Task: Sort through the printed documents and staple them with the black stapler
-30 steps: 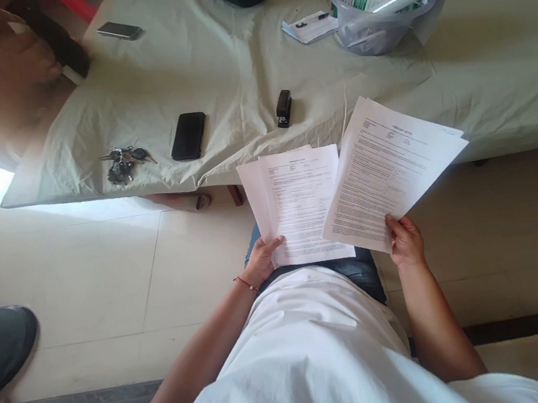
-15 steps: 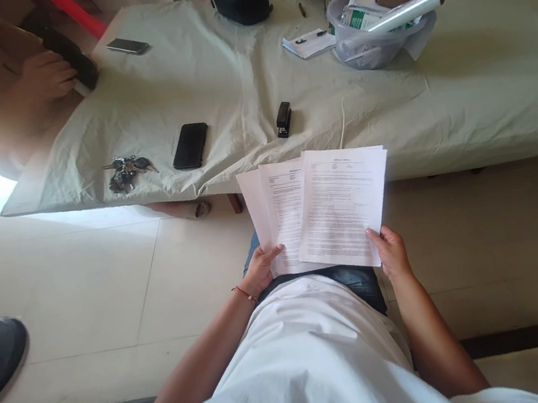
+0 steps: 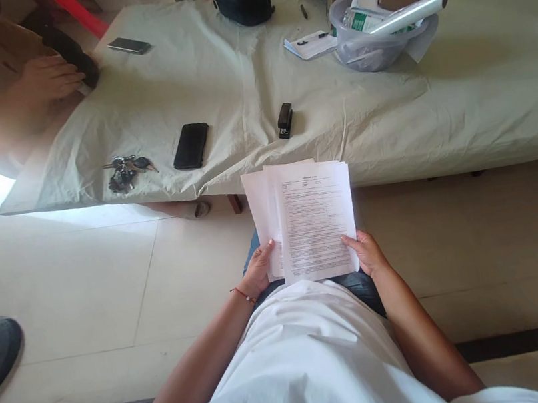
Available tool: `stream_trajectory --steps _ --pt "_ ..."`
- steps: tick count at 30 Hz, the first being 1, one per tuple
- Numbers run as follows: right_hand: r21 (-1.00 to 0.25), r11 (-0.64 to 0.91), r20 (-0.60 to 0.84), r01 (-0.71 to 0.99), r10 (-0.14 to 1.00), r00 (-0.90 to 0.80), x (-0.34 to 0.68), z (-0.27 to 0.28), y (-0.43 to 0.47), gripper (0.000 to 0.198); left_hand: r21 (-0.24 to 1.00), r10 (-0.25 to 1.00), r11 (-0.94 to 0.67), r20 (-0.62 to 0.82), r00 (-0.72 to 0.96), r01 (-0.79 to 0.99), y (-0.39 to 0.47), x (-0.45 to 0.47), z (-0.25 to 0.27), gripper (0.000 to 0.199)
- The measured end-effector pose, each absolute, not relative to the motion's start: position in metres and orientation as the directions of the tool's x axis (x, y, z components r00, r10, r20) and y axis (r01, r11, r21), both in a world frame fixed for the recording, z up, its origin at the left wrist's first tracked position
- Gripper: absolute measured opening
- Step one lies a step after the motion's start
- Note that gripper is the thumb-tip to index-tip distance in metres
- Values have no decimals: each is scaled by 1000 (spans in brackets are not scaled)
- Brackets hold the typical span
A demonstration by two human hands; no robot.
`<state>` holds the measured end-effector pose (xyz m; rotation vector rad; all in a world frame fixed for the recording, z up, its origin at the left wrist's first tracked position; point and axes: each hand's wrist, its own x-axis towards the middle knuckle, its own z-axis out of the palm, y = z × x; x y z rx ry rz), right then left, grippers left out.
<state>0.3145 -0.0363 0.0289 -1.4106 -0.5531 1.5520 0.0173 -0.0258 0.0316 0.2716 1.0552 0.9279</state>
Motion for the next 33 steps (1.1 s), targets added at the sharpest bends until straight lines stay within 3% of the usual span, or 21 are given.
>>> stream_trajectory --steps 19,33 --pt "-764 -522 -582 -379 812 55 318 25 -37 59 471 743 643 -577 340 -604 -23 10 23 46" --pt "-755 -556 -592 -347 806 -2 319 32 -30 55 486 752 643 -548 367 -592 -23 11 23 55"
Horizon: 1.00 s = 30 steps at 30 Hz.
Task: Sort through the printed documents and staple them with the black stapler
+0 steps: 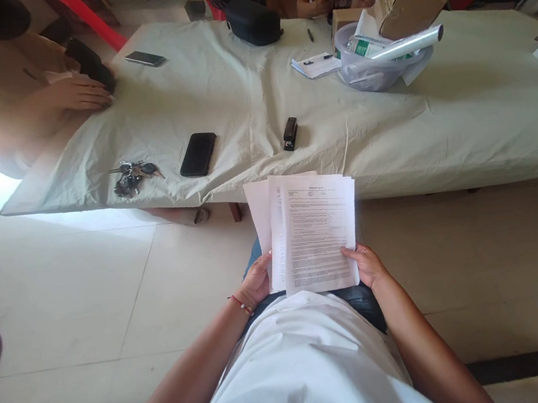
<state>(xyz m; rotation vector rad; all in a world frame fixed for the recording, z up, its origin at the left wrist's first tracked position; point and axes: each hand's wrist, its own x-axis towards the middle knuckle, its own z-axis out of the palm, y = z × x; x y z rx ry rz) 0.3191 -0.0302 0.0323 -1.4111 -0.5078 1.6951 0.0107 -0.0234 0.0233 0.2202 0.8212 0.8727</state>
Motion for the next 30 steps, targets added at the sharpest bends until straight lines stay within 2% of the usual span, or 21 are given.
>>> stream_trajectory --steps 6,10,14,18,25,30 --pt "-779 -537 -568 -322 823 3 316 42 -30 56 582 803 578 -532 270 -572 -26 17 32 55" --pt "-835 -490 -520 -252 852 67 314 39 -31 59 600 802 587 -521 292 -543 -26 21 39 51" --pt "-899 -412 -433 -148 886 165 320 31 -30 53 611 802 585 -534 268 -534 -25 23 39 45" --pt "-929 -355 -369 -100 901 228 334 28 -31 45 599 798 574 -562 218 -558 -25 22 32 52" --pt "-908 -275 -392 -315 822 412 377 33 -39 50 576 798 562 -565 207 -594 -27 19 28 55" --pt "-903 -173 -372 -392 771 517 401 43 -42 49 586 800 553 -572 180 -592 -27 20 33 57"
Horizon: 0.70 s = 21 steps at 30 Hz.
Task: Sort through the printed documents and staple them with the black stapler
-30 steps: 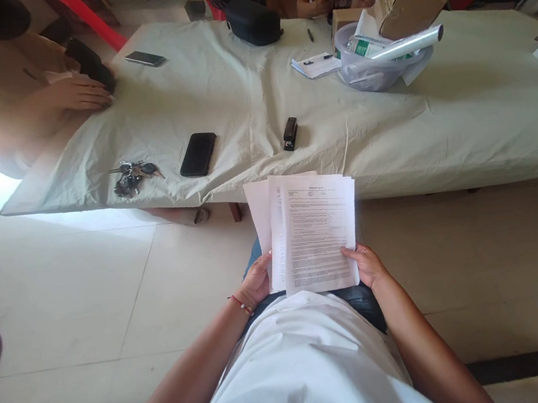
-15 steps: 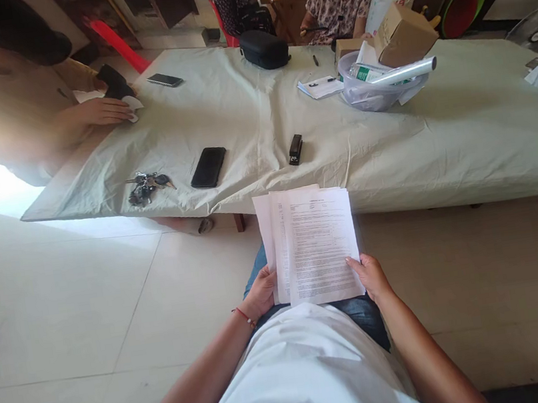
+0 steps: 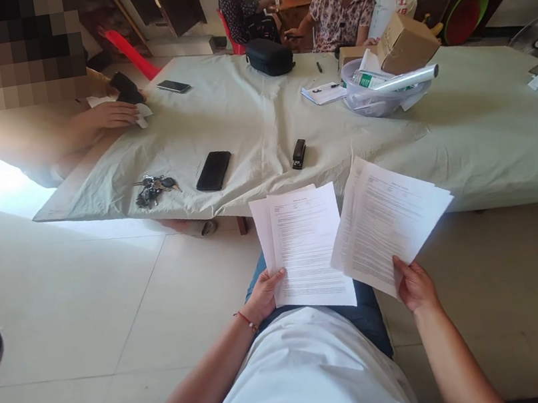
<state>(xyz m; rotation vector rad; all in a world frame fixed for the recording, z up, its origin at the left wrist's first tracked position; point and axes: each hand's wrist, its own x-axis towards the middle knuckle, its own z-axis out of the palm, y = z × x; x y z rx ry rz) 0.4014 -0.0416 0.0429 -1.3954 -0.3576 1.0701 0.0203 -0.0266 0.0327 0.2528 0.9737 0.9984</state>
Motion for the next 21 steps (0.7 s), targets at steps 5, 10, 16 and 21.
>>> stream_trajectory --steps 5,10,16,21 --pt "-905 -143 -363 -401 753 550 399 53 -39 50 685 839 498 -535 98 -532 -31 27 33 60" --pt "-908 -146 -339 -392 807 483 378 67 -36 45 790 865 442 -500 -30 -426 -38 33 35 53" --pt "-882 -127 -362 -455 800 478 361 92 -32 53 808 864 436 -499 -68 -396 -39 34 40 48" --pt "-900 -144 -348 -412 806 479 354 98 -32 53 768 835 464 -546 -70 -442 -37 34 32 50"
